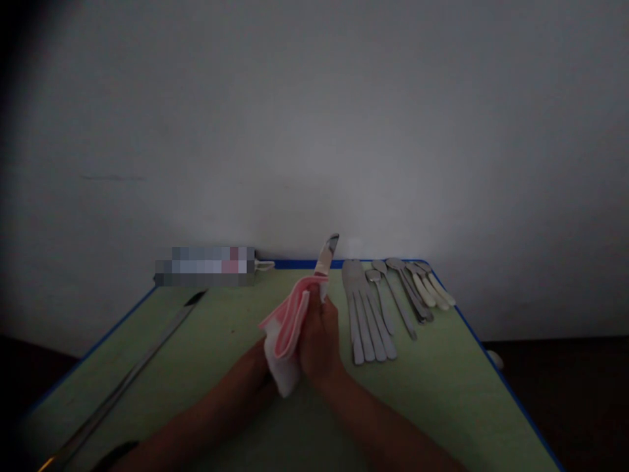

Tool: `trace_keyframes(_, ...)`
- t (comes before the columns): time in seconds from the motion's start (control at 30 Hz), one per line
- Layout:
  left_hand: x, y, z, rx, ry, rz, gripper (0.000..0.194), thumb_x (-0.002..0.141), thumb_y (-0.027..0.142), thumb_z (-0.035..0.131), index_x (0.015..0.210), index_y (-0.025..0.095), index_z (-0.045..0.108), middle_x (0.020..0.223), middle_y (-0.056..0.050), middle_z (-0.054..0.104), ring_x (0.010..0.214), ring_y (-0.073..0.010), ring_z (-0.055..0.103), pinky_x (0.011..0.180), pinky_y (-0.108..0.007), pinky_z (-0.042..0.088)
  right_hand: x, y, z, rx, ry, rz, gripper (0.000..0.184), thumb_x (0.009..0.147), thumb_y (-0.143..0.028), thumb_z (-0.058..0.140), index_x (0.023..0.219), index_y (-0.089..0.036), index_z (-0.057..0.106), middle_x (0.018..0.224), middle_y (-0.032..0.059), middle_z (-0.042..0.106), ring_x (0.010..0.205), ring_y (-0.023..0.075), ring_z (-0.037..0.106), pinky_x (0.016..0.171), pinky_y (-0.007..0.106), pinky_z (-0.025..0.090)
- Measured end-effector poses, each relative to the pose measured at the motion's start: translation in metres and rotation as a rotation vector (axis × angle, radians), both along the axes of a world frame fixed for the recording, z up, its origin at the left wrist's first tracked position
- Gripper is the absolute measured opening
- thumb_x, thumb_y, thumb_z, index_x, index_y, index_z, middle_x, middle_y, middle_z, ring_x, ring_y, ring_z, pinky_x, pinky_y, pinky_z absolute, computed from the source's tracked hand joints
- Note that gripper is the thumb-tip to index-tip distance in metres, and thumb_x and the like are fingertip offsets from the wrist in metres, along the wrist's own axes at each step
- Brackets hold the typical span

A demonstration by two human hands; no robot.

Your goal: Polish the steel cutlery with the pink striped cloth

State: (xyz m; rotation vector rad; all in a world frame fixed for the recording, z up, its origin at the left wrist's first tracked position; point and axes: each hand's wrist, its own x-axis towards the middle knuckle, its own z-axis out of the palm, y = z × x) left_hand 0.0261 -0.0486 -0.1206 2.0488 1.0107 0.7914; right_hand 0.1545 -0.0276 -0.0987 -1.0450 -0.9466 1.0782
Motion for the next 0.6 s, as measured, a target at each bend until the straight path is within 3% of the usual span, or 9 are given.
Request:
trace_keyframes(0.1,-0.001,0.0,-0.006,0.06,0.121,-0.076,0.022,0.087,0.022,0.049,0.104,0.025,0.062,0.105,-0.005,0.063,0.105,-0.0226,0.053,0.094,-0.041,0.041,0.01,0.008,0.0,0.015,0.043,-0.007,0.038,0.079,-0.045,0.051,0.051,-0.022,0.039,0.046,-0.0037,0.036,0.042,0.01,0.031,0.037,0.024,0.027)
trace_keyframes(0.27,-0.002,-0.001,-0.013,0.093,0.361,-0.058,0.016,0.088,0.025,0.048,0.085,0.018,0.062,0.084,-0.004,0.059,0.082,-0.0186,0.053,0.076,-0.032,0.044,0.037,0.025,0.016,0.108,0.145,-0.137,0.033,0.078,-0.04,0.05,0.054,-0.021,0.036,0.047,-0.0074,0.035,0.04,0.0069,0.029,0.038,0.021,0.027)
trace_keyframes(0.47,-0.002,-0.002,-0.014,0.107,0.375,-0.077,0.014,0.087,0.023,0.049,0.086,0.019,0.063,0.083,-0.003,0.057,0.08,-0.0168,0.052,0.072,-0.028,0.04,0.055,0.027,0.044,0.151,0.316,-0.263,0.028,0.065,-0.037,0.06,0.055,-0.021,0.04,0.044,-0.0096,0.039,0.036,0.0066,0.034,0.037,0.021,0.028)
trace_keyframes(0.6,-0.003,-0.001,-0.012,0.07,0.348,-0.075,0.018,0.088,0.026,0.047,0.079,0.018,0.061,0.08,-0.002,0.056,0.078,-0.0157,0.052,0.071,-0.027,0.039,0.046,0.022,0.045,0.107,0.248,-0.102,0.018,0.072,-0.035,0.057,0.064,-0.02,0.054,0.05,-0.0055,0.052,0.041,0.0087,0.044,0.042,0.021,0.036)
